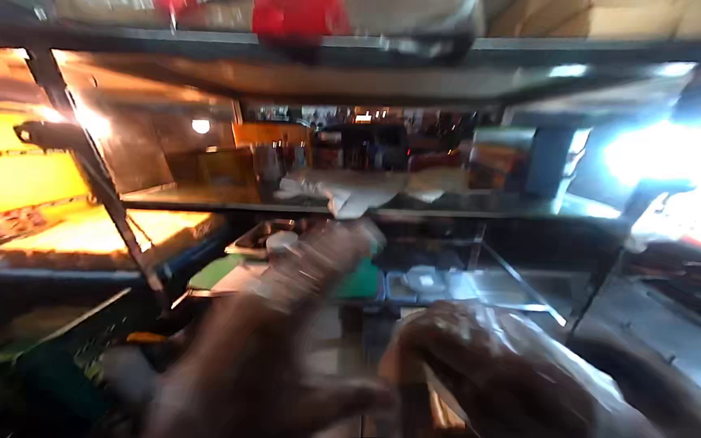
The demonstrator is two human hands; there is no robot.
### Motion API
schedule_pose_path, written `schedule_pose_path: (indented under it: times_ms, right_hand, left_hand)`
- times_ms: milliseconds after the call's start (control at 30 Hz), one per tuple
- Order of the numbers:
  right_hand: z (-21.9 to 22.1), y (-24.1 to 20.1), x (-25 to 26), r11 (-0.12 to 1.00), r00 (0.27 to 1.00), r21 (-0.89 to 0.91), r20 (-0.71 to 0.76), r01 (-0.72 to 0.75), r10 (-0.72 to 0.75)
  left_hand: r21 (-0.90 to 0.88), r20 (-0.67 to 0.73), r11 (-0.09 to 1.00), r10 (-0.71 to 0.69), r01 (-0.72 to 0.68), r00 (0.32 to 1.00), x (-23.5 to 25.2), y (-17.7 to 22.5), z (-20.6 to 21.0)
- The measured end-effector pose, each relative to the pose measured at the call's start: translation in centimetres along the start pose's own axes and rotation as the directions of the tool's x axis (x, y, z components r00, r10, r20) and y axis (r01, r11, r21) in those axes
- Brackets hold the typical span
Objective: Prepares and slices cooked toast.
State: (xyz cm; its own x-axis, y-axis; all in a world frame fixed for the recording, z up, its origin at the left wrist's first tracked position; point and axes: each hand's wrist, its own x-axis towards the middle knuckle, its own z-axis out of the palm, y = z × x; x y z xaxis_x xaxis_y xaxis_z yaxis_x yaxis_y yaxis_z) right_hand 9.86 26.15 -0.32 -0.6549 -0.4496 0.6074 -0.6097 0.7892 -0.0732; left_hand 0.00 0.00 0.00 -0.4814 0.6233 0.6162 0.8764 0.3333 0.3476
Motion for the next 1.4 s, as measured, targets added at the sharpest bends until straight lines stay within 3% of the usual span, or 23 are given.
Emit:
schedule_pose_path:
  times_ms: [33, 100, 200, 300, 367, 467, 567, 633, 700, 800, 900, 967, 1033, 1067, 1100, 1133, 1200, 1233, 1267, 1300, 1333, 1367, 1400]
  right_hand:
    - [2.8, 0.6, -0.5, 0.988, 0.997, 0.152, 0.073, -0.022, 0.011]
    - [8.3, 1.7, -2.0, 0.922, 0.992, 0.37, 0.095, -0.115, 0.085]
    - [13.4, 2.0, -3.3, 0.73, 0.911, 0.547, 0.286, -0.409, 0.296]
    - [18.6, 4.2, -3.4, 0.579, 0.652, 0.362, 0.621, -0.73, 0.434]
    - [23.2, 6.5, -3.4, 0.586, 0.575, 0.22, 0.621, -0.78, 0.532]
    - [27.5, 9.1, -1.5, 0.732, 0.636, -0.045, 0.46, -0.68, 0.619]
    - [30.8, 10.2, 1.3, 0.884, 0.839, -0.182, 0.28, -0.431, 0.467]
    - [33.8, 10.7, 1.6, 0.918, 0.854, -0.178, 0.338, -0.355, 0.396]
    - [38.0, 11.3, 0.1, 0.902, 0.736, -0.155, 0.532, -0.402, 0.419]
    - [43.4, 11.8, -3.4, 0.84, 0.449, -0.163, 0.783, -0.518, 0.43]
    - [46.2, 11.4, -5.5, 0.774, 0.262, -0.222, 0.855, -0.594, 0.447]
    - [46.3, 11.7, -5.1, 0.741, 0.2, -0.261, 0.86, -0.618, 0.47]
    - [45.2, 12.0, -4.3, 0.733, 0.221, -0.261, 0.843, -0.629, 0.49]
    - [44.5, 12.1, -4.1, 0.736, 0.285, -0.24, 0.812, -0.633, 0.509]
    - [43.9, 12.2, -4.2, 0.747, 0.386, -0.208, 0.751, -0.631, 0.535]
    - [43.6, 12.2, -4.8, 0.777, 0.542, -0.164, 0.63, -0.608, 0.556]
    - [43.8, 12.6, -6.2, 0.853, 0.82, -0.092, 0.24, -0.513, 0.52]
    - [44.1, 13.0, -6.6, 0.882, 0.881, -0.077, 0.063, -0.465, 0.469]
    - [44.4, 13.4, -6.8, 0.899, 0.903, -0.078, -0.033, -0.43, 0.429]
    - [44.6, 13.6, -6.9, 0.905, 0.909, -0.087, -0.024, -0.417, 0.417]
    - [44.6, 13.7, -7.1, 0.895, 0.889, -0.09, 0.109, -0.436, 0.444]
    - [44.4, 13.5, -7.1, 0.859, 0.784, -0.096, 0.368, -0.503, 0.5]
    - [44.3, 13.7, -6.9, 0.809, 0.6, -0.113, 0.614, -0.576, 0.513]
  left_hand:
    - [0.063, 0.09, 0.998, 0.007, -0.013, 0.996, -1.6, -0.8, 3.8]
    - [-0.093, 0.124, 0.995, -0.008, 0.02, 0.992, -4.5, -3.7, 9.0]
    - [-0.374, 0.174, 0.891, -0.205, 0.258, 0.963, -7.7, -8.0, 11.0]
    - [-0.408, 0.355, 0.674, -0.504, 0.616, 0.787, -8.7, -13.2, 12.0]
    - [-0.407, 0.396, 0.586, -0.578, 0.701, 0.713, -9.3, -18.1, 13.8]
    - [-0.321, 0.321, 0.71, -0.541, 0.627, 0.777, -8.9, -23.8, 15.0]
    - [0.092, 0.323, 0.91, -0.412, 0.405, 0.852, -7.2, -26.3, 14.0]
    - [0.243, 0.354, 0.942, -0.31, 0.233, 0.882, -8.9, -28.7, 15.8]
    - [0.302, 0.451, 0.93, -0.331, 0.207, 0.829, -12.1, -31.1, 18.8]
    - [0.346, 0.607, 0.917, -0.381, 0.199, 0.697, -16.2, -33.1, 23.1]
    - [0.377, 0.74, 0.905, -0.422, 0.197, 0.524, -17.6, -33.1, 25.0]
    - [0.404, 0.74, 0.894, -0.445, 0.195, 0.505, -17.1, -32.9, 25.2]
    - [0.413, 0.663, 0.888, -0.445, 0.202, 0.602, -16.7, -33.1, 24.8]
    - [0.403, 0.574, 0.897, -0.403, 0.183, 0.713, -16.6, -33.1, 24.5]
    - [0.391, 0.427, 0.908, -0.324, 0.151, 0.844, -16.7, -33.1, 24.3]
    - [0.395, 0.27, 0.911, -0.237, 0.117, 0.933, -16.5, -33.2, 24.1]
    - [0.392, 0.041, 0.917, -0.105, 0.081, 0.994, -15.6, -33.4, 22.9]
    - [0.395, -0.018, 0.916, -0.073, 0.074, 0.997, -15.1, -33.6, 22.1]
    - [0.398, -0.049, 0.915, -0.051, 0.066, 0.997, -14.7, -33.9, 21.5]
    - [0.402, -0.031, 0.914, -0.047, 0.055, 0.998, -14.6, -34.2, 21.1]
    - [0.403, 0.057, 0.914, -0.073, 0.044, 0.996, -15.0, -34.5, 21.2]
    - [0.384, 0.219, 0.923, -0.131, 0.038, 0.967, -15.9, -34.6, 21.7]
    - [0.363, 0.41, 0.931, -0.207, 0.05, 0.888, -16.9, -34.9, 22.4]
